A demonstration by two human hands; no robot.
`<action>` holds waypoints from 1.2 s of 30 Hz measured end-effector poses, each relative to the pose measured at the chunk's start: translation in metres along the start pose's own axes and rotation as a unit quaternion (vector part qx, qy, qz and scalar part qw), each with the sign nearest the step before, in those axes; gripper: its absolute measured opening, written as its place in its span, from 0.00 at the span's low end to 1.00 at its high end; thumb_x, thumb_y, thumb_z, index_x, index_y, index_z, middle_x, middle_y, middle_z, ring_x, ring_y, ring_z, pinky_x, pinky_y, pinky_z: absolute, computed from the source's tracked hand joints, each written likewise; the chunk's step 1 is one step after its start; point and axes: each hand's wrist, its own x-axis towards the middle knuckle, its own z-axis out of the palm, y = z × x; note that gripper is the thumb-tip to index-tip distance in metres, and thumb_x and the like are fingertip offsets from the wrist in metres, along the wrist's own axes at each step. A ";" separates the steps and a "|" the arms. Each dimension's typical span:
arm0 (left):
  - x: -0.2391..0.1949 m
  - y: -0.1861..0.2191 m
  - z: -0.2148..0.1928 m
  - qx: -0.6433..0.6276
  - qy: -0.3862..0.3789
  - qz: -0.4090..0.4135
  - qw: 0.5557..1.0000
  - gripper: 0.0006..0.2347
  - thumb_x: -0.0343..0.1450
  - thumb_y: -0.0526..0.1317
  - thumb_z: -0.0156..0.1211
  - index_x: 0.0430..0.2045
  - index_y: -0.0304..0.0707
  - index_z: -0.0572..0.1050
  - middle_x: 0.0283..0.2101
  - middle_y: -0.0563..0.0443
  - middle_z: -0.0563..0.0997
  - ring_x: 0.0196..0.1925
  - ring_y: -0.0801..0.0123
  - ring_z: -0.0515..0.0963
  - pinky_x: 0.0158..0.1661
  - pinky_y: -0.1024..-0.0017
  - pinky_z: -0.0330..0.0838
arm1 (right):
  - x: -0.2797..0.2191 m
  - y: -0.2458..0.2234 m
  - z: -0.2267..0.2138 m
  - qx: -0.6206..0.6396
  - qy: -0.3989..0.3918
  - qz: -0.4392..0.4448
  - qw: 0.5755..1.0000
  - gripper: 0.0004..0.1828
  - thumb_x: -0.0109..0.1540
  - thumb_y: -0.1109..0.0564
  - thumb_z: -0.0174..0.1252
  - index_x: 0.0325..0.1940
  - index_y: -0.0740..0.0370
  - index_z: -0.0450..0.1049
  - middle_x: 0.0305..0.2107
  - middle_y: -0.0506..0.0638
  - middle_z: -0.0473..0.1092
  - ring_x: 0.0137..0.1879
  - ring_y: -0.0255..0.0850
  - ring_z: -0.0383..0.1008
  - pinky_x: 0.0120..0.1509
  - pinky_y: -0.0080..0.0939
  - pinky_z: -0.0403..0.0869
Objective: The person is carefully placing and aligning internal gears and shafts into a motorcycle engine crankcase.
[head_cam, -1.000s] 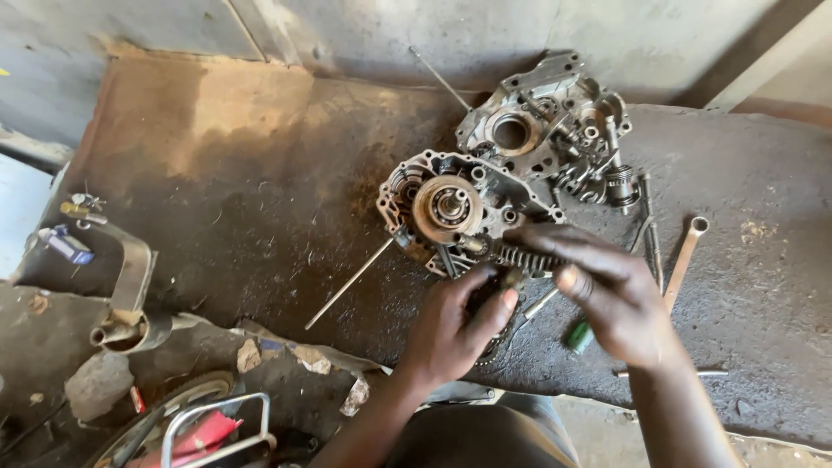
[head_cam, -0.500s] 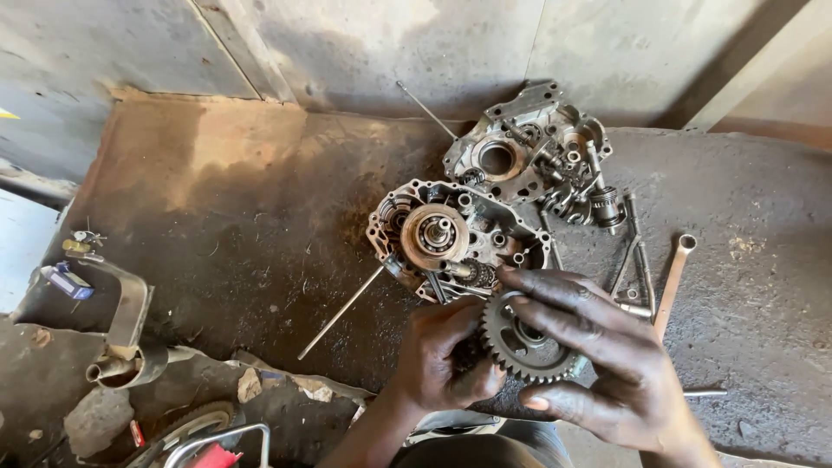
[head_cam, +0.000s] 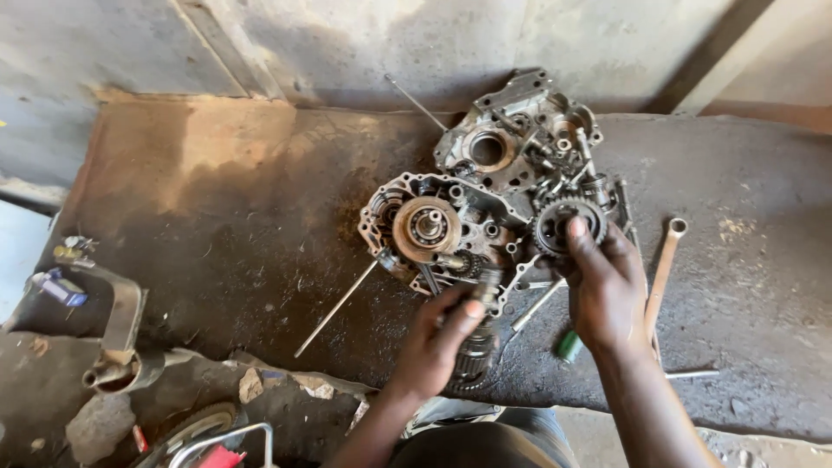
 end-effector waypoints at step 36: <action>0.011 -0.008 0.014 0.018 0.179 -0.097 0.979 0.26 0.73 0.57 0.52 0.55 0.33 0.72 0.52 0.34 0.72 0.62 0.45 0.67 0.67 0.42 0.48 | -0.023 0.040 -0.001 -0.134 -0.077 0.123 0.980 0.13 0.63 0.64 0.59 0.50 0.74 0.75 0.31 0.59 0.71 0.38 0.46 0.75 0.39 0.43 0.79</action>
